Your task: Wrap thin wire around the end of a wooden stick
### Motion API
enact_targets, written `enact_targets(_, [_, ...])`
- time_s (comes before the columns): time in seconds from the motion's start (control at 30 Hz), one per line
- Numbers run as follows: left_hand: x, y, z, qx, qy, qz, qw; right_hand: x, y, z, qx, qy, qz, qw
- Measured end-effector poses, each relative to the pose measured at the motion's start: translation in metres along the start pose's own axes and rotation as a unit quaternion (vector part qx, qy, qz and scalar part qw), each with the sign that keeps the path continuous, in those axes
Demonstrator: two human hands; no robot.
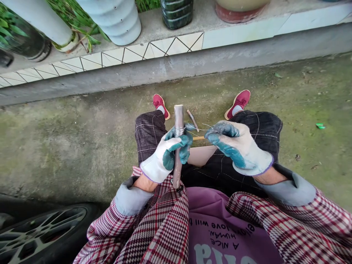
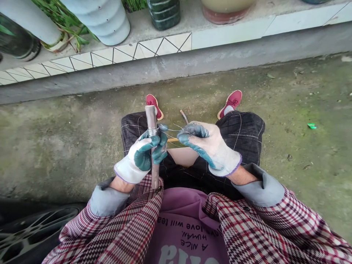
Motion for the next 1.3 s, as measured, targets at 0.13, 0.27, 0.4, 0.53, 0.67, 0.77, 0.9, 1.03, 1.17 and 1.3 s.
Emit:
enact_targets(0.13, [-0.009,0.011,-0.003,0.017,0.027,0.01,0.999,-0.012,-0.009,0.0,-0.002,0.029,0.001,1.0])
enact_targets(0.27, [-0.021,0.021,-0.006,0.041,0.058,0.009,0.997,-0.028,-0.019,-0.002,-0.027,0.079,0.014,0.996])
enact_targets(0.4, [-0.023,0.025,-0.005,0.045,0.07,-0.029,0.996,-0.037,-0.022,-0.006,-0.009,0.123,-0.01,0.992])
enact_targets(0.53, [-0.024,0.025,-0.005,0.031,0.103,-0.066,0.992,-0.047,-0.022,-0.009,0.011,0.183,-0.037,0.982])
enact_targets(0.67, [-0.028,0.026,-0.007,0.005,0.114,-0.055,0.992,-0.05,-0.021,-0.008,0.017,0.19,-0.002,0.982])
enact_targets(0.77, [-0.03,0.029,-0.008,0.01,0.13,-0.052,0.99,-0.046,-0.021,-0.008,0.019,0.177,0.019,0.984])
enact_targets(0.9, [-0.029,0.03,-0.009,0.009,0.121,-0.048,0.992,-0.042,-0.021,-0.007,0.016,0.173,0.002,0.985])
enact_targets(1.03, [-0.028,0.031,-0.009,0.018,0.114,-0.047,0.992,-0.044,-0.019,-0.006,0.007,0.167,0.018,0.986])
enact_targets(1.17, [-0.028,0.029,-0.008,0.033,0.109,-0.053,0.992,-0.042,-0.016,-0.006,-0.017,0.137,0.047,0.989])
enact_targets(1.3, [-0.025,0.02,-0.007,0.034,0.12,-0.074,0.989,-0.027,-0.013,-0.002,-0.015,0.107,0.062,0.992])
Point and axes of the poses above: each hand's wrist, its own z-axis away from the middle knuckle, its own x-axis out of the palm, y = z × x, the point moved 2 cm from there along -z, towards the middle knuckle, and after that the axes turned 6 degrees about -z, right-handed, at the moved point
